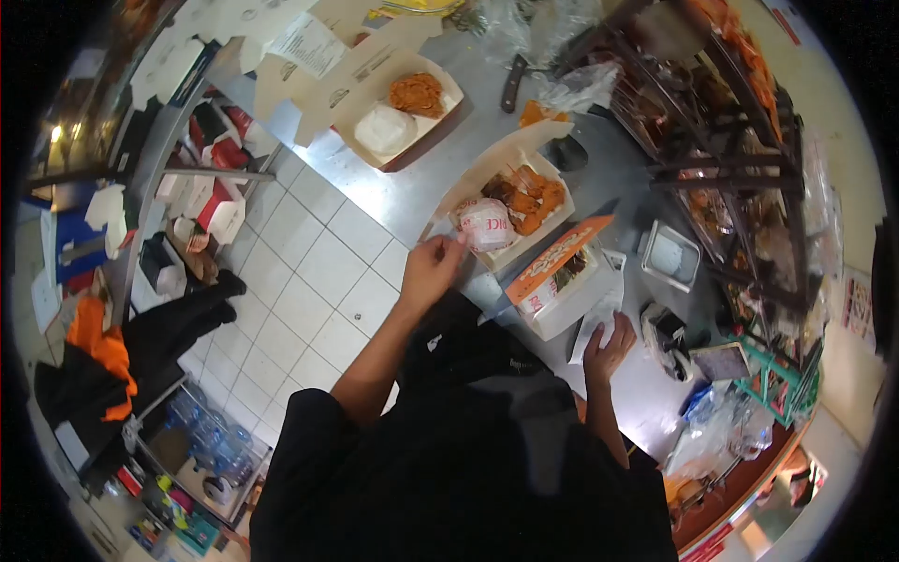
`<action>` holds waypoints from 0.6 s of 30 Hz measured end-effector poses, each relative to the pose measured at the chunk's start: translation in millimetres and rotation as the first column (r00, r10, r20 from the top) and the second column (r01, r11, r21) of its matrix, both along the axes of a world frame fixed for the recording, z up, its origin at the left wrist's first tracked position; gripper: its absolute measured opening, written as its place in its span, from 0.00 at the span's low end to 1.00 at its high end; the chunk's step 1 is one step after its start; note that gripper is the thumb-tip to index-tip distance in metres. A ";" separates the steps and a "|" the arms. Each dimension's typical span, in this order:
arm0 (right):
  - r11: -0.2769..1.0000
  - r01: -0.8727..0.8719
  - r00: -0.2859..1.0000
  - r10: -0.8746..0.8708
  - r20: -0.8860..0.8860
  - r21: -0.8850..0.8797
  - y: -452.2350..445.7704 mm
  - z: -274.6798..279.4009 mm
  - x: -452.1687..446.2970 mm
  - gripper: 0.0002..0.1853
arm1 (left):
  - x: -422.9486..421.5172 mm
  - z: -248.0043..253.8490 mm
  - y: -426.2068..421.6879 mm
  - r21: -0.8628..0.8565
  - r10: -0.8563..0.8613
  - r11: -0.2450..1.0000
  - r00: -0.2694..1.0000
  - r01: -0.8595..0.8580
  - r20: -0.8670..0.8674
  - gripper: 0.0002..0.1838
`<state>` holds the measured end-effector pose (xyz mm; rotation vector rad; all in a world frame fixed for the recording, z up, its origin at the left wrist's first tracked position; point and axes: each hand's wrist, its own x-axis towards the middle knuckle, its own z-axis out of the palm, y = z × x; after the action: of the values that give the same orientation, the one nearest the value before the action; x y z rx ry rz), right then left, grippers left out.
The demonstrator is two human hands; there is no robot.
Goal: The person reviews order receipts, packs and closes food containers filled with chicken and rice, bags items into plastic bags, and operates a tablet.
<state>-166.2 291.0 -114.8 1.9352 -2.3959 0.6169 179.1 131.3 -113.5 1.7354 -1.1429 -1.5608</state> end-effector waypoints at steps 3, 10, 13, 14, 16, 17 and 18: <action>0.992 0.093 0.996 -0.091 0.018 -0.088 -3.4 10.3 11.1 0.18 | -2.5 -18.2 -11.1 -0.150 -0.043 0.988 0.999 0.046 0.020 0.23; 0.946 -0.234 0.905 0.297 0.305 -0.226 -146.2 129.0 61.1 0.09 | 12.2 -14.2 -28.5 -0.318 -0.081 0.937 0.974 0.147 0.212 0.19; 0.747 -0.629 0.773 0.572 0.276 0.215 -234.1 161.1 105.6 0.08 | 14.9 -7.7 -37.0 -0.338 -0.106 0.922 0.961 0.192 0.256 0.19; 0.637 -0.648 0.754 0.611 0.239 0.417 -259.2 151.3 122.0 0.08 | 15.5 -4.7 -38.4 -0.337 -0.121 0.918 0.957 0.209 0.264 0.19; 0.432 -0.644 0.651 0.743 0.156 0.631 -285.5 130.2 139.8 0.08 | 15.8 -7.5 -38.2 -0.360 -0.124 0.906 0.954 0.221 0.271 0.19; 0.365 -0.655 0.564 0.819 0.106 0.662 -290.5 113.7 146.7 0.08 | 15.6 -10.3 -37.7 -0.371 -0.118 0.903 0.955 0.217 0.272 0.19; 0.298 -0.655 0.466 0.883 0.060 0.694 -294.5 96.3 154.1 0.07 | 14.8 -14.1 -36.6 -0.349 -0.104 0.919 0.966 0.185 0.237 0.19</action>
<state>-12.1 -3.5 -18.5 3.1563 -1.2959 -0.7284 194.0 94.8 -127.6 1.6167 -1.5914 -1.1572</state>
